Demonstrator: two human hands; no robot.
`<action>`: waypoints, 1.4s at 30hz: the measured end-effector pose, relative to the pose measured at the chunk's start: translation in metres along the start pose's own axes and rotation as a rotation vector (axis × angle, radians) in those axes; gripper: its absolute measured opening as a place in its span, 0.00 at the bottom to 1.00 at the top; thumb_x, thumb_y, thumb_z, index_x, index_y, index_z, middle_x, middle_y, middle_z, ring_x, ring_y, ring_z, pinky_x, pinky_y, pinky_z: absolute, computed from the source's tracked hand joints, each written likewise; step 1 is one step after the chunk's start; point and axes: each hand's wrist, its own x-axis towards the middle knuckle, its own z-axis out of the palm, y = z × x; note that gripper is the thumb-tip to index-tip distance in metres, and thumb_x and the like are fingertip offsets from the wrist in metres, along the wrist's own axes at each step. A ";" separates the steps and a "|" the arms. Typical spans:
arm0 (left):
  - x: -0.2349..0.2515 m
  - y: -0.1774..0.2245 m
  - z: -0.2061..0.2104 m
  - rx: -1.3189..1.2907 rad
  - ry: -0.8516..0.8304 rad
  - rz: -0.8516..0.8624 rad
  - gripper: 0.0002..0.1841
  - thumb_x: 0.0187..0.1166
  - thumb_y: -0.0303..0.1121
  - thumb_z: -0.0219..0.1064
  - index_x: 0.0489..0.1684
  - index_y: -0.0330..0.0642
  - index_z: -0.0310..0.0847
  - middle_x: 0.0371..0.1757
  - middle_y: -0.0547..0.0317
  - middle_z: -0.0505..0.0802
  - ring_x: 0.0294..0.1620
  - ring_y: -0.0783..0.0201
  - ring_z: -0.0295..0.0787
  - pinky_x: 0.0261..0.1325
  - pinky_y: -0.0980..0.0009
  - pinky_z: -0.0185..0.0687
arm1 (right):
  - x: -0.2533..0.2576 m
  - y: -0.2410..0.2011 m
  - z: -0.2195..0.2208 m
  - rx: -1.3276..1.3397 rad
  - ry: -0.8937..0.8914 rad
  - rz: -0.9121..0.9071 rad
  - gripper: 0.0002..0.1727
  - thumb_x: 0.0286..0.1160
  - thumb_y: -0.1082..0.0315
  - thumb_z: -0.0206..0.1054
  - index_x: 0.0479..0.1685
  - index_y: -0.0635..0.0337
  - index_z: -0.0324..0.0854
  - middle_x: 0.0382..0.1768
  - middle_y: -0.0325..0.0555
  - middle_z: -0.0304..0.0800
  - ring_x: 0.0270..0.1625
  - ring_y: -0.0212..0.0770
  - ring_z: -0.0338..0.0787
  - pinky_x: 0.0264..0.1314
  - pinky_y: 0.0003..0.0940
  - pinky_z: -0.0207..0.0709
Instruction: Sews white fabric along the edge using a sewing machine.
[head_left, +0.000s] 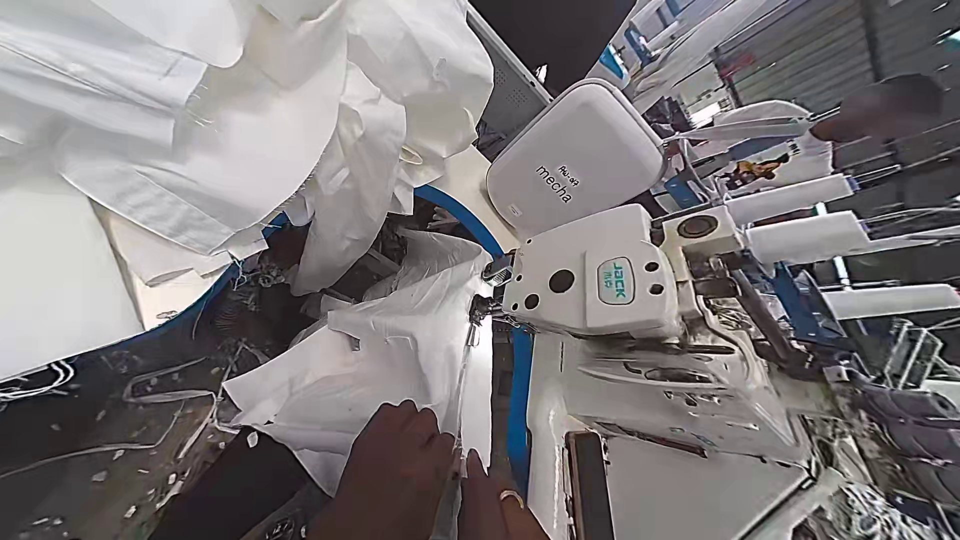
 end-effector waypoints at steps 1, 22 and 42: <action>0.001 -0.002 0.007 -0.048 0.024 -0.027 0.14 0.74 0.35 0.60 0.24 0.43 0.91 0.23 0.58 0.88 0.26 0.57 0.85 0.28 0.64 0.77 | 0.003 0.001 0.001 0.014 -0.004 0.016 0.12 0.68 0.74 0.67 0.43 0.71 0.94 0.24 0.53 0.92 0.20 0.44 0.90 0.20 0.32 0.79; 0.046 -0.031 0.000 -0.308 -0.246 -0.346 0.13 0.79 0.31 0.59 0.47 0.38 0.92 0.33 0.52 0.93 0.34 0.56 0.90 0.38 0.54 0.83 | -0.016 0.049 0.056 1.296 0.086 0.324 0.06 0.82 0.71 0.59 0.39 0.55 0.81 0.27 0.20 0.82 0.30 0.09 0.79 0.36 0.07 0.75; 0.035 -0.023 0.006 -0.496 -0.393 -0.314 0.21 0.88 0.34 0.52 0.65 0.34 0.87 0.47 0.45 0.97 0.50 0.56 0.94 0.55 0.51 0.83 | -0.002 0.012 0.039 0.459 0.211 0.025 0.12 0.69 0.68 0.64 0.21 0.60 0.87 0.18 0.45 0.84 0.19 0.40 0.85 0.16 0.31 0.73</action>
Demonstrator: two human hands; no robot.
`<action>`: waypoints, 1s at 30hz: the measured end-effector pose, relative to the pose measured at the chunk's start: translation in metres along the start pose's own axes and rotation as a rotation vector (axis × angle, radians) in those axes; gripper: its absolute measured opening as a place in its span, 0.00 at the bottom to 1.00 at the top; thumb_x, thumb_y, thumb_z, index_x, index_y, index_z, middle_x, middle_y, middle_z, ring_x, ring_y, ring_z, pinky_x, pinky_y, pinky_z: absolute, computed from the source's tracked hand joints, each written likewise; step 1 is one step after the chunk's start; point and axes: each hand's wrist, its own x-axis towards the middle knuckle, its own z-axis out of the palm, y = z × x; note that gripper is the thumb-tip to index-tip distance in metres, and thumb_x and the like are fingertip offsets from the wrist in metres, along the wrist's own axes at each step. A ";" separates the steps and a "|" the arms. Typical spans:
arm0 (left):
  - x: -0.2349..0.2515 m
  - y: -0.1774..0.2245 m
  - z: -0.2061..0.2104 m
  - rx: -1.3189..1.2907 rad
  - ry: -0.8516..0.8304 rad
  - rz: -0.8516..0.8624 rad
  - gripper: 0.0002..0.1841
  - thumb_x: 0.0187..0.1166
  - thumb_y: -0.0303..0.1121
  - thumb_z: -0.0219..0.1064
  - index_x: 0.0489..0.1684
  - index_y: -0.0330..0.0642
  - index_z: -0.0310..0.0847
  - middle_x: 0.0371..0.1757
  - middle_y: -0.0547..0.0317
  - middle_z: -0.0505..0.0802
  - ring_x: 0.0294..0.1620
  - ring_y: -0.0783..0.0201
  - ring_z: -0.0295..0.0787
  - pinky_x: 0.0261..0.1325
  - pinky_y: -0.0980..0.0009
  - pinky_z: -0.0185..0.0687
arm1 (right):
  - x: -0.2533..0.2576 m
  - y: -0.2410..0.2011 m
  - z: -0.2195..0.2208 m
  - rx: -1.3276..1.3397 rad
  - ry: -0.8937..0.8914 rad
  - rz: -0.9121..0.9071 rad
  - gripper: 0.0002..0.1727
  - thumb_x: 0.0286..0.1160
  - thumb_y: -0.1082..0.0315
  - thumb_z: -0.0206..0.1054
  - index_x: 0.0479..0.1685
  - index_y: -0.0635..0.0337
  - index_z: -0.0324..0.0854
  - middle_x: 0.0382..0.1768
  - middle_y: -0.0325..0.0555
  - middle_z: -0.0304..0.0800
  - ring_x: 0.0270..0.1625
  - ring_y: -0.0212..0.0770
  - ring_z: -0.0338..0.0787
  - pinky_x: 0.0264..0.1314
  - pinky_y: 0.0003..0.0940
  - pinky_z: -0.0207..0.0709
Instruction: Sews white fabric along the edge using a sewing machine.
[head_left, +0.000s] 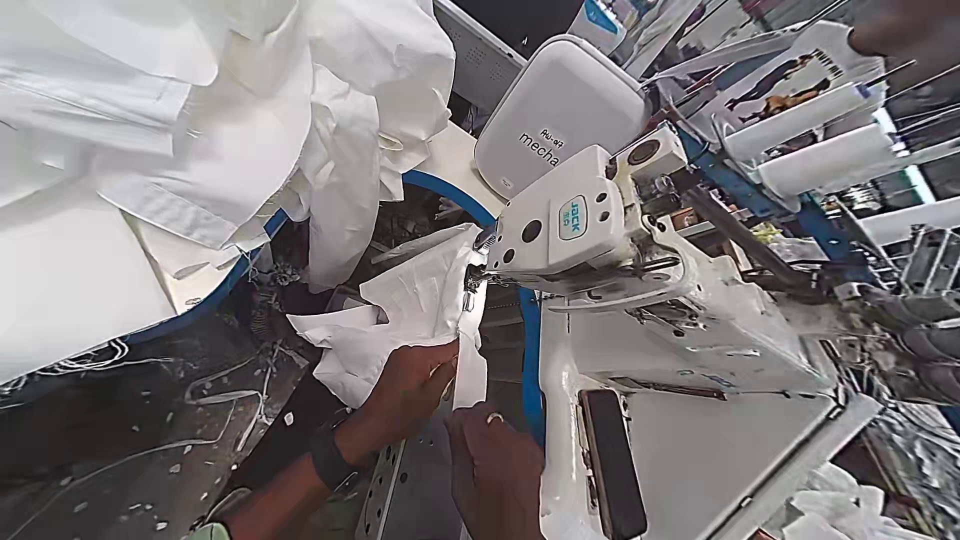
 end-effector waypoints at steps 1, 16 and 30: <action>0.003 -0.003 0.002 -0.015 0.025 0.005 0.21 0.88 0.33 0.51 0.63 0.34 0.88 0.45 0.46 0.96 0.48 0.56 0.94 0.53 0.51 0.83 | 0.004 0.000 0.005 -0.023 0.010 -0.029 0.12 0.68 0.68 0.63 0.20 0.59 0.86 0.18 0.44 0.83 0.18 0.40 0.84 0.15 0.30 0.71; 0.008 -0.008 0.016 0.453 0.366 0.350 0.08 0.68 0.26 0.63 0.24 0.35 0.88 0.17 0.52 0.83 0.16 0.51 0.85 0.15 0.55 0.74 | 0.057 0.025 0.004 -0.124 -0.164 -0.302 0.05 0.60 0.73 0.65 0.23 0.63 0.84 0.17 0.48 0.80 0.15 0.46 0.84 0.12 0.37 0.72; -0.063 -0.032 -0.106 0.262 -0.347 -0.006 0.14 0.72 0.29 0.57 0.13 0.38 0.76 0.13 0.59 0.76 0.17 0.64 0.73 0.23 0.62 0.65 | -0.026 0.081 0.020 0.361 -0.441 0.619 0.10 0.72 0.69 0.70 0.33 0.70 0.88 0.30 0.53 0.88 0.35 0.47 0.87 0.42 0.48 0.79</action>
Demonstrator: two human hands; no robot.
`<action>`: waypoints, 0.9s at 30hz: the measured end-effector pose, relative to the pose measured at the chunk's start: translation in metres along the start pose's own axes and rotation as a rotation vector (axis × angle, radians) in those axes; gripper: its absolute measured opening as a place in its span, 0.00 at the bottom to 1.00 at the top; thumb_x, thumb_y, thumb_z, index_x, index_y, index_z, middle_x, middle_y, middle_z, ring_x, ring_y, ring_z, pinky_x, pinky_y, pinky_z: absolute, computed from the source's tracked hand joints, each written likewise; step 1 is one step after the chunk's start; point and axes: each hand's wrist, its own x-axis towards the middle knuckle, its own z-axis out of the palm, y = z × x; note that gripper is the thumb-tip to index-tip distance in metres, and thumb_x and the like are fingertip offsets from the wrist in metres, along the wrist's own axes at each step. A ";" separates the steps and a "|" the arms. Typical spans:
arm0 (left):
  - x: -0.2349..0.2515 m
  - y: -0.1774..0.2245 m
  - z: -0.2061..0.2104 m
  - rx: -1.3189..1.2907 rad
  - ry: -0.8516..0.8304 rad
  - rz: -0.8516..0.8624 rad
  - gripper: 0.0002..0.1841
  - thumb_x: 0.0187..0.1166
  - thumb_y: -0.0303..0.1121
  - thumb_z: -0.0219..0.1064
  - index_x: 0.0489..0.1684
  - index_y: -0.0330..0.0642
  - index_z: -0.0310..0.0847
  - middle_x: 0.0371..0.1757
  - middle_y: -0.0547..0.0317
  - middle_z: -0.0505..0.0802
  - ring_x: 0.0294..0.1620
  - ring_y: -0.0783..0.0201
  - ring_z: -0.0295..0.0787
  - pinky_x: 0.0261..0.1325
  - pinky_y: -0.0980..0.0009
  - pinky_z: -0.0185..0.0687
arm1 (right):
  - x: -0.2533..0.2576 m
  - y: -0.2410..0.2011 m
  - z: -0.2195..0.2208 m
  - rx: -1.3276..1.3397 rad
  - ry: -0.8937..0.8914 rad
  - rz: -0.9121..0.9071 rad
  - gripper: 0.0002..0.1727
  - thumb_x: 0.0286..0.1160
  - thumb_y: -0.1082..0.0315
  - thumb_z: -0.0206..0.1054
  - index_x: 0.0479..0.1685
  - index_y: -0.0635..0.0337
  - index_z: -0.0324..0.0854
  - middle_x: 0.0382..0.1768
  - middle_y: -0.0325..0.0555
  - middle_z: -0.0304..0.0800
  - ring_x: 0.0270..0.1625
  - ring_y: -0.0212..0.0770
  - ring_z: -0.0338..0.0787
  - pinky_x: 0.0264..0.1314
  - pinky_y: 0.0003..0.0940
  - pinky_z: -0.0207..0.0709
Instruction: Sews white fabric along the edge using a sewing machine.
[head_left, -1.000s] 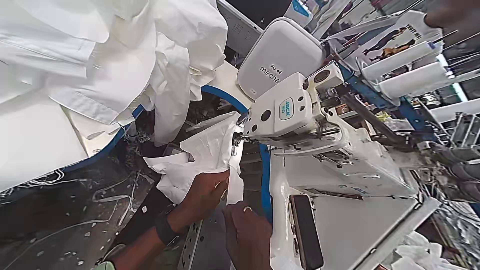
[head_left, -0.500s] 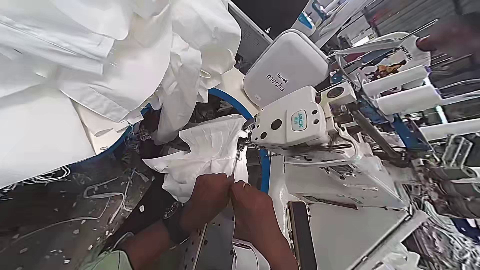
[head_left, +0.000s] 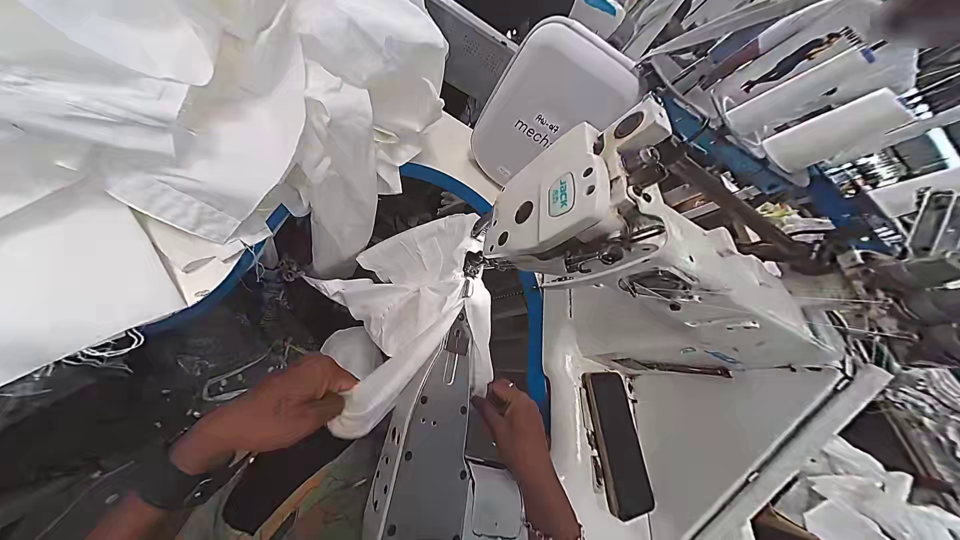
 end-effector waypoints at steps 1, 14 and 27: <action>-0.001 0.017 -0.008 -0.083 -0.160 0.070 0.16 0.74 0.31 0.56 0.12 0.43 0.72 0.12 0.66 0.72 0.15 0.71 0.68 0.20 0.68 0.59 | 0.000 0.009 -0.001 0.244 0.045 -0.056 0.07 0.72 0.72 0.65 0.33 0.66 0.86 0.28 0.40 0.86 0.33 0.31 0.85 0.41 0.32 0.80; 0.038 0.072 0.094 -0.022 0.478 0.048 0.18 0.80 0.37 0.62 0.57 0.34 0.89 0.13 0.58 0.83 0.10 0.64 0.75 0.18 0.67 0.71 | -0.076 -0.081 0.004 -0.518 0.176 -0.398 0.09 0.70 0.69 0.66 0.29 0.65 0.87 0.14 0.49 0.84 0.15 0.48 0.87 0.13 0.41 0.74; 0.051 0.073 0.074 0.060 0.390 0.047 0.21 0.79 0.33 0.65 0.66 0.30 0.86 0.12 0.50 0.84 0.11 0.50 0.82 0.20 0.54 0.77 | -0.055 -0.094 -0.010 -0.598 0.067 -0.272 0.11 0.76 0.67 0.64 0.35 0.67 0.86 0.16 0.53 0.85 0.18 0.55 0.89 0.17 0.49 0.77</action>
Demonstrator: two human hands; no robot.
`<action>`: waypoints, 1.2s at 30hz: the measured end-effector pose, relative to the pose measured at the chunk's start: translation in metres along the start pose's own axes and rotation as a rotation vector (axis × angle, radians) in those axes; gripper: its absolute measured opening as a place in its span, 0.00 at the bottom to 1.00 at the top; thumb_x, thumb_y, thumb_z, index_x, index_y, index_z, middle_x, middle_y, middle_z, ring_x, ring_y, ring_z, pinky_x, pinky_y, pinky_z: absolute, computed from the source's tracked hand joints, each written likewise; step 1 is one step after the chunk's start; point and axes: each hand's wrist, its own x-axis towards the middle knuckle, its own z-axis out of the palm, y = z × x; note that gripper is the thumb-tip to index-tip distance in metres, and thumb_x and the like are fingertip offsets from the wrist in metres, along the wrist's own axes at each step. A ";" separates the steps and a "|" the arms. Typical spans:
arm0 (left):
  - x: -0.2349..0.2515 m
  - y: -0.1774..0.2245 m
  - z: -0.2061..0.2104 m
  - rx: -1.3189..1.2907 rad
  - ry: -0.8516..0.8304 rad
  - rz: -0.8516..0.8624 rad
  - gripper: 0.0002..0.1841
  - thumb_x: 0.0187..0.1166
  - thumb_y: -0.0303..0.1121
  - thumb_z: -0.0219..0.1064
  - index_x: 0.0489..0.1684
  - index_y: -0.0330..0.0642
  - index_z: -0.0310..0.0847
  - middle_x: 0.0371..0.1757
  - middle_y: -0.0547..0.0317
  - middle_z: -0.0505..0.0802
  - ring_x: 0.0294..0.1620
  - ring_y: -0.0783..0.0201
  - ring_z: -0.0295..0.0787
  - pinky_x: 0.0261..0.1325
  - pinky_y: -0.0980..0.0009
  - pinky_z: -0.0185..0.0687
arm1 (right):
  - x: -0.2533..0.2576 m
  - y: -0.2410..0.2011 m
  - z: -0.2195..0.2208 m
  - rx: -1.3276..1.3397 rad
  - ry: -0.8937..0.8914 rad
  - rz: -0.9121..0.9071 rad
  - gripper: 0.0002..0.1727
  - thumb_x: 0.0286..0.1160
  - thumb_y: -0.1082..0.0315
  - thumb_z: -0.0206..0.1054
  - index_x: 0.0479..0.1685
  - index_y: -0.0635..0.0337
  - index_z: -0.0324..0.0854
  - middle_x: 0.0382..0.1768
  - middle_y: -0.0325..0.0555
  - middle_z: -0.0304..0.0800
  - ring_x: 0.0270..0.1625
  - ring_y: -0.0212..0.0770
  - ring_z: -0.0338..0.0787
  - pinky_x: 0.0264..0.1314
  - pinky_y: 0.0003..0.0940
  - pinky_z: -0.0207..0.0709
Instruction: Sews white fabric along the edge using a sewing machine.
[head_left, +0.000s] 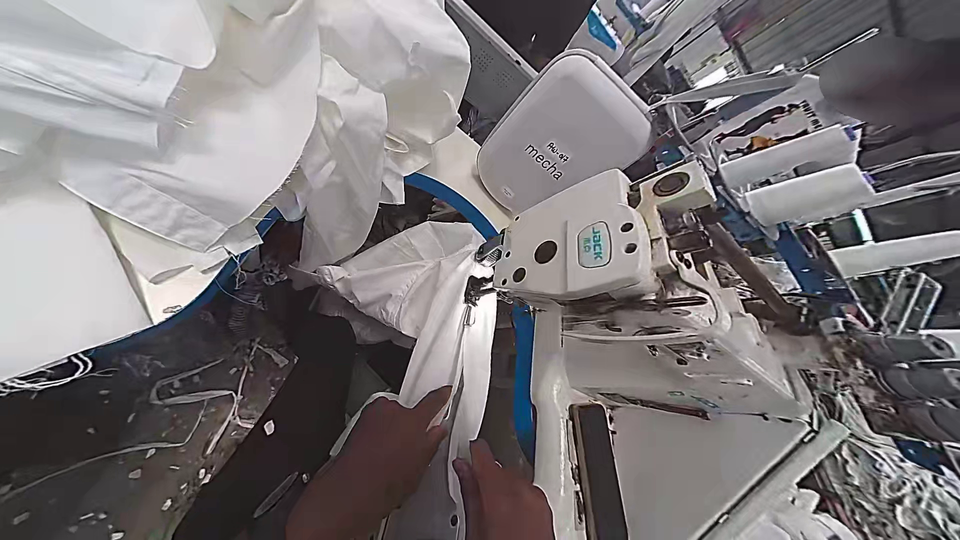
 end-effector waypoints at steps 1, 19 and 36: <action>0.001 -0.001 -0.001 0.006 0.000 0.010 0.20 0.80 0.33 0.64 0.66 0.31 0.86 0.11 0.50 0.83 0.11 0.50 0.81 0.20 0.54 0.76 | 0.000 0.001 0.002 -0.012 0.006 -0.003 0.10 0.74 0.69 0.65 0.35 0.67 0.86 0.18 0.54 0.86 0.20 0.56 0.90 0.18 0.49 0.77; 0.001 -0.010 0.006 -0.062 0.105 0.067 0.15 0.79 0.28 0.61 0.52 0.33 0.93 0.19 0.49 0.89 0.18 0.53 0.86 0.25 0.57 0.79 | 0.030 0.014 0.040 -0.018 0.371 -0.042 0.12 0.58 0.65 0.61 0.21 0.63 0.85 0.15 0.48 0.81 0.17 0.50 0.85 0.13 0.44 0.70; 0.013 0.006 0.027 0.248 0.488 0.113 0.12 0.64 0.27 0.61 0.23 0.43 0.93 0.21 0.59 0.84 0.24 0.60 0.82 0.25 0.70 0.75 | 0.007 0.003 0.022 0.295 0.518 -0.129 0.10 0.68 0.73 0.64 0.36 0.68 0.92 0.31 0.51 0.91 0.37 0.35 0.90 0.46 0.19 0.81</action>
